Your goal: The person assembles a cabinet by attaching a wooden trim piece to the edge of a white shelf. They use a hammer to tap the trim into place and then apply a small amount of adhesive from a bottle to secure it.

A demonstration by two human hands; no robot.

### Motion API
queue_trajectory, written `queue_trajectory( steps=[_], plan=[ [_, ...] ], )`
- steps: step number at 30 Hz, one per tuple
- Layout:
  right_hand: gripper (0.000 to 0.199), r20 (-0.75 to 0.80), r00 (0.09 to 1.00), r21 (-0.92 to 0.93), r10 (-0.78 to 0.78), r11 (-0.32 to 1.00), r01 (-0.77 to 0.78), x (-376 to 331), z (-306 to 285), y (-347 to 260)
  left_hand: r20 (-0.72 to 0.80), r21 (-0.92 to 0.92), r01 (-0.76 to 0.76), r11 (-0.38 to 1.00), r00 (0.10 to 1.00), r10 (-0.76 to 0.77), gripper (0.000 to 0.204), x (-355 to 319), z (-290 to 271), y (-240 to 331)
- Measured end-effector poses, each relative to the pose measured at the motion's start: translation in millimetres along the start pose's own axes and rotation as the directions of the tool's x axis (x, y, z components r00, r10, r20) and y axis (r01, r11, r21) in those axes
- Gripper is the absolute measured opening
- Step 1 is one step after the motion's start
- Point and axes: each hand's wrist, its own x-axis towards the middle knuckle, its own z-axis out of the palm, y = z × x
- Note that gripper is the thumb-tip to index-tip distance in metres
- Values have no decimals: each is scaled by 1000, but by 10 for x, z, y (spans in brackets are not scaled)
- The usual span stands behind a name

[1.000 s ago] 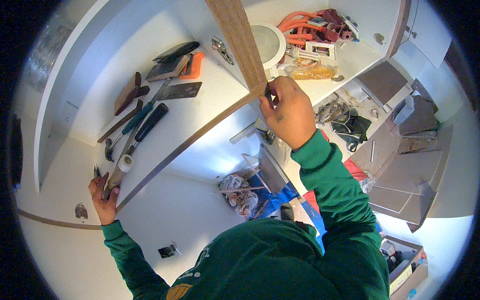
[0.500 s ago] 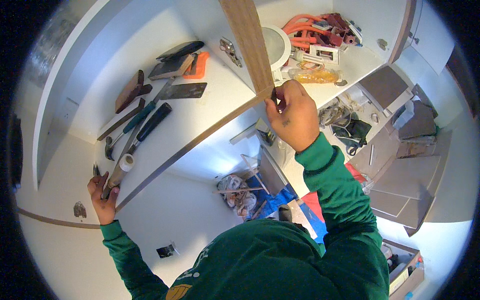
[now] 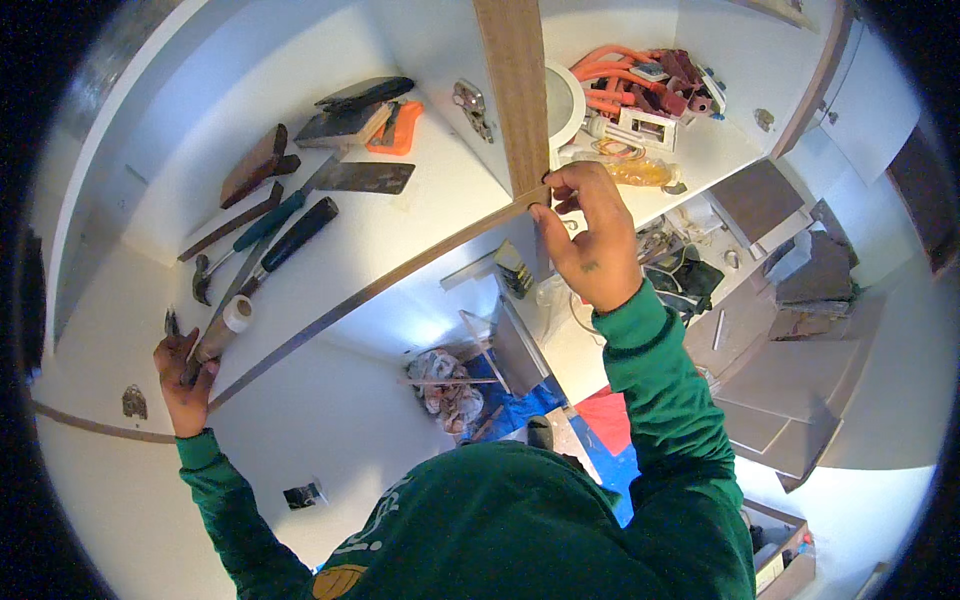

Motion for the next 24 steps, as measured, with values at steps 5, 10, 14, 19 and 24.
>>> queue_trajectory(
  steps=[5, 10, 14, 19, 24],
  plan=[
    [32, 178, 955, -284, -238, 917, 281, 166, -186, -3, -4, -17, 6, 1000, 1000, -6, 54, -2, 8, 5],
    [31, 287, 914, -318, -287, 871, 373, 291, -243, -40, -5, -94, 19, 995, 1000, -19, 55, -7, 16, -8],
    [29, 321, 911, -322, -258, 875, 361, 319, -234, -72, 7, -2, -29, 1000, 1000, 29, 55, -13, -13, -66],
    [28, 303, 935, -316, -186, 906, 282, 279, -201, -91, -2, -45, -18, 999, 1000, 18, 55, -14, 17, -68],
    [27, 326, 937, -313, -123, 922, 229, 179, -198, -65, -27, -75, 7, 997, 1000, -9, 55, -37, 24, -84]
  ],
)
